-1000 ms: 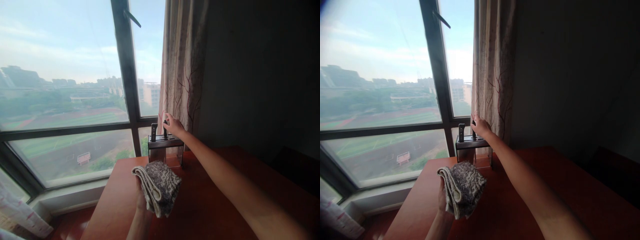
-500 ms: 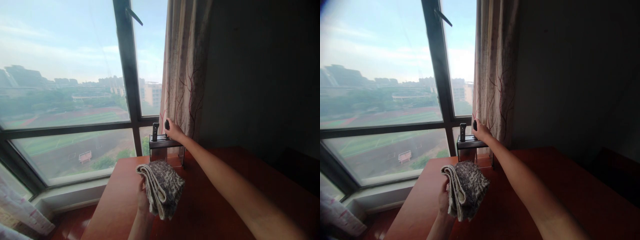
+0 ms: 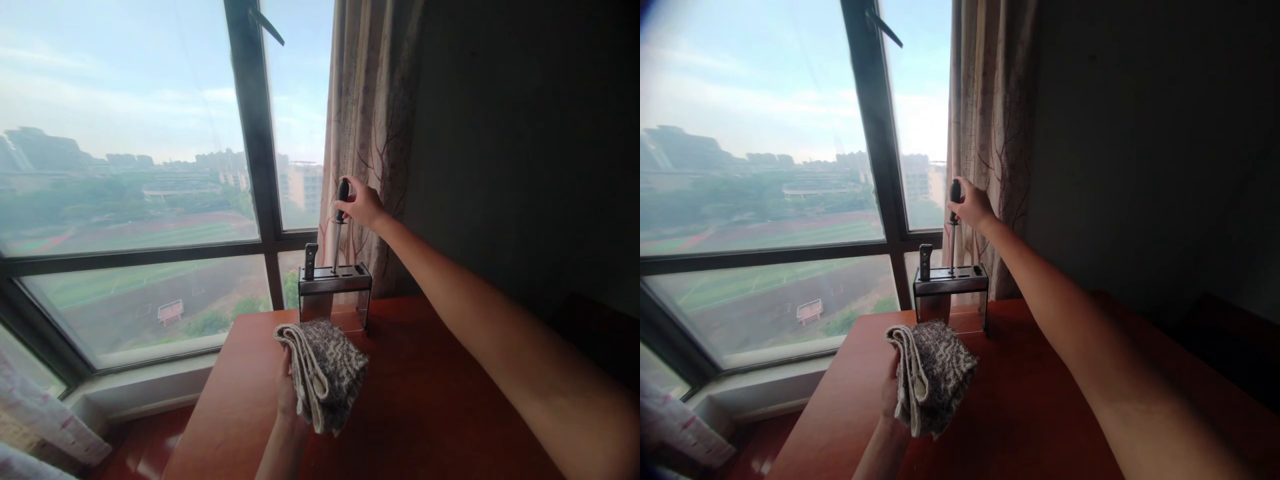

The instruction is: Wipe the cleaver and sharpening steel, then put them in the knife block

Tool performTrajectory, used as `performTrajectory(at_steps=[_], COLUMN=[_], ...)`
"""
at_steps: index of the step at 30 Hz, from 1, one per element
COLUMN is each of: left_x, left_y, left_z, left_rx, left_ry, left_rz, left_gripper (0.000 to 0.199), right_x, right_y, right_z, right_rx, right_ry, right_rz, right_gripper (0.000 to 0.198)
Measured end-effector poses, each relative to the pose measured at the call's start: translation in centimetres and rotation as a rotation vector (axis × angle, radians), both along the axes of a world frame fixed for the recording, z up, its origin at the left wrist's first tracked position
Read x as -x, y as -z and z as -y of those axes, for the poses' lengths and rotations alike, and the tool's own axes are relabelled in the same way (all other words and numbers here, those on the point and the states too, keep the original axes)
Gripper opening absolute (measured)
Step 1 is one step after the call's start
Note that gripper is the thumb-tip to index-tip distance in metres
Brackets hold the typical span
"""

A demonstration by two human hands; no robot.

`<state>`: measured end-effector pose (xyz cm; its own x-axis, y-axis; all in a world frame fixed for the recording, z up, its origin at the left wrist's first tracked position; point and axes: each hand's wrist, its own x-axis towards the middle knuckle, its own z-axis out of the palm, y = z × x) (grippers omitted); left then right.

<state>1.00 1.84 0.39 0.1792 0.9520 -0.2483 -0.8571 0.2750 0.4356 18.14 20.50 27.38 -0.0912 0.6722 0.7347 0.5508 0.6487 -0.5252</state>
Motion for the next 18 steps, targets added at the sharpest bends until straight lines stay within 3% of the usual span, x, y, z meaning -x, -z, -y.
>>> performTrajectory(at_steps=[6,10,13,18], left_x=[0.1,0.4,0.5,0.7], left_y=[0.3,0.3,-0.3,-1.0], left_z=[-0.1,-0.1,0.1,0.4], left_rx=[-0.039,-0.046,-0.09,-0.14], left_ry=[0.008,0.004,0.013,-0.003], left_rz=[0.008,0.015,0.031,0.076], left_gripper=[0.04,0.04,0.041,0.036], right_x=[-0.2,-0.7,-0.8,-0.4], right_y=[-3.1,-3.6,-1.3,7.0], right_z=[1.3,4.5,8.5,15.5], right_rx=[-0.119,-0.156,-0.173,-0.118], right_ry=[-0.044,-0.112,-0.156,-0.194], right_rz=[-0.155,-0.203,-0.275,-0.518], right_gripper=[0.048,0.045,0.044,0.039])
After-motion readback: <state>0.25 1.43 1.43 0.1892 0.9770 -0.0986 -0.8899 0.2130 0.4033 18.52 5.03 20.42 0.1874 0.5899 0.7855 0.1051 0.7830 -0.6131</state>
